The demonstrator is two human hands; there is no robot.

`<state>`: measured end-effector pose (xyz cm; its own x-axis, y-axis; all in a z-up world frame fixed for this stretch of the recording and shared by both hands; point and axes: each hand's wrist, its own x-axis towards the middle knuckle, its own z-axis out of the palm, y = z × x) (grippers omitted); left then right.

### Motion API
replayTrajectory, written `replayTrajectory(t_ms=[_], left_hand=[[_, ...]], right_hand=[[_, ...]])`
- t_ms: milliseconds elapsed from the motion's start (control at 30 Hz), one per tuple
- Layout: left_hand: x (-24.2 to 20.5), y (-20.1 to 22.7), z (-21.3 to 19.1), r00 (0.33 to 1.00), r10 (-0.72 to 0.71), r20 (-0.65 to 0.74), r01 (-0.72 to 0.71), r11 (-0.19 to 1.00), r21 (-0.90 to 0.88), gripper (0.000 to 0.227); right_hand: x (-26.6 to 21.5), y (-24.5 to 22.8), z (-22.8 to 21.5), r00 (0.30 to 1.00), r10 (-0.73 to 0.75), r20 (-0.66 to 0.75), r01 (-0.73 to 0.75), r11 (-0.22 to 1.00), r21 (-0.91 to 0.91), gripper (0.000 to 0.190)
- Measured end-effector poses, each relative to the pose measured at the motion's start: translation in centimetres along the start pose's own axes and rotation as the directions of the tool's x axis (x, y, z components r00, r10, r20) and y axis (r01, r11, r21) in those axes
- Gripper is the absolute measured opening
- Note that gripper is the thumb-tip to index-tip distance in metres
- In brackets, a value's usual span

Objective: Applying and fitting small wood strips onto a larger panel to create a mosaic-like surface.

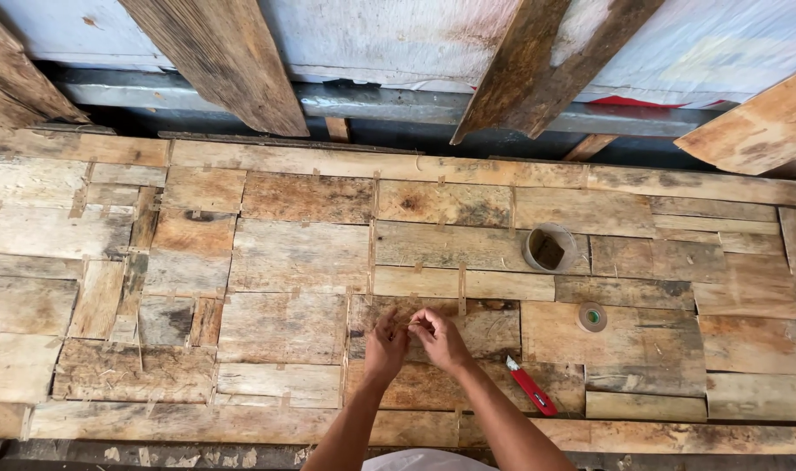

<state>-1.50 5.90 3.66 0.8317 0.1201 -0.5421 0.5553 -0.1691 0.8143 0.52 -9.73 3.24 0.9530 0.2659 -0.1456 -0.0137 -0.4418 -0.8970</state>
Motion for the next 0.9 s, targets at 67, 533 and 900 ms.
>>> replayTrajectory(t_ms=[67, 533, 900], left_hand=[[0.6, -1.2, 0.2, 0.999, 0.051, -0.007, -0.052, 0.998, -0.02, 0.047], [1.3, -2.1, -1.0, 0.995, -0.022, -0.099, 0.029, 0.997, 0.067, 0.027], [3.2, -1.1, 0.1, 0.965, 0.236, -0.113, -0.256, 0.941, -0.221, 0.021]], right_hand=[[0.0, 0.5, -0.1, 0.999, 0.045, -0.002, -0.045, 0.999, 0.025, 0.007], [3.9, -0.1, -0.8, 0.907, 0.368, -0.203, -0.409, 0.884, -0.228, 0.027], [6.0, 0.2, -2.8, 0.902, 0.324, -0.285, -0.397, 0.881, -0.256, 0.022]])
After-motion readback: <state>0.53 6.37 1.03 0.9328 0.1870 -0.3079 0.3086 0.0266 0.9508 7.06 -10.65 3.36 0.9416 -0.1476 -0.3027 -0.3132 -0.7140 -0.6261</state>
